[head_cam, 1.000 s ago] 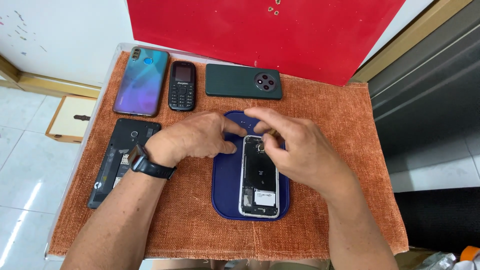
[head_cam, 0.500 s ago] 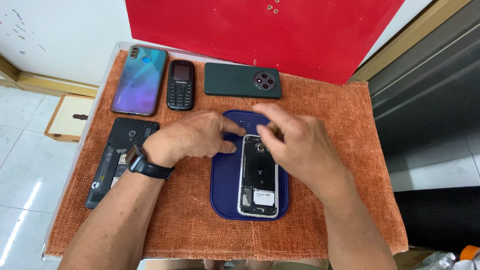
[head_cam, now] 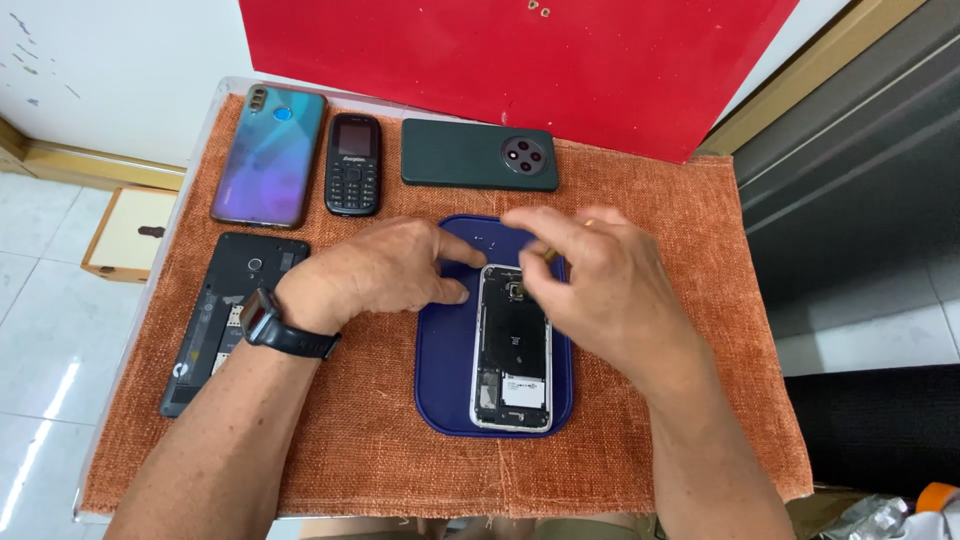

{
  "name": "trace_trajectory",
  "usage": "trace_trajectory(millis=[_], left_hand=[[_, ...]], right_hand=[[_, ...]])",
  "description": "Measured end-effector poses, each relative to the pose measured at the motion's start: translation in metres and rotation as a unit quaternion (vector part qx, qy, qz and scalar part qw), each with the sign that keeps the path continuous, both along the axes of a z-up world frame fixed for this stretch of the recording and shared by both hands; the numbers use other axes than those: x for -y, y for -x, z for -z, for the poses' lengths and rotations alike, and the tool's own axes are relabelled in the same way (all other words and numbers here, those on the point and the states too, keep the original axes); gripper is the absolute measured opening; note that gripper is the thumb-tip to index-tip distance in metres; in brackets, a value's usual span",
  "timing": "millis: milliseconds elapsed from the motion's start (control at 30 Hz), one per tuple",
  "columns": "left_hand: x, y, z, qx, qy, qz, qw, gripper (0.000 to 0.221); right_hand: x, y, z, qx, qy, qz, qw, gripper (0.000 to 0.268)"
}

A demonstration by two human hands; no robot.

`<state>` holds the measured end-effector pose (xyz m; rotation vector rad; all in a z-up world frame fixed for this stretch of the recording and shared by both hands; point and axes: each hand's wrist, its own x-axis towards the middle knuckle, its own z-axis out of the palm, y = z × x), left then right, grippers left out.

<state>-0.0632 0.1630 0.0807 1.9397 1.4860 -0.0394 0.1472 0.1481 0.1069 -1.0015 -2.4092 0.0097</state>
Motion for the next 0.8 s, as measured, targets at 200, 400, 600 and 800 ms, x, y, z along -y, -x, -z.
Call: trace_trajectory(millis=[200, 400, 600, 800], left_hand=[[-0.001, 0.001, 0.003, 0.013, -0.007, 0.007, 1.000, 0.052], [0.002, -0.002, -0.006, 0.000, 0.020, -0.015, 1.000, 0.051], [0.000, -0.002, -0.004, 0.002, 0.024, -0.015, 1.000, 0.051], [0.000, -0.001, -0.002, 0.001, 0.015, -0.009, 1.000, 0.050]], right_hand=[[0.002, -0.002, -0.003, 0.036, 0.093, 0.005, 0.995, 0.066], [0.009, 0.001, -0.015, 0.007, 0.181, -0.078, 0.980, 0.046], [0.002, -0.002, -0.005, 0.005, 0.104, 0.015, 0.994, 0.030], [0.005, -0.005, -0.018, -0.011, 0.194, -0.058, 0.979, 0.040]])
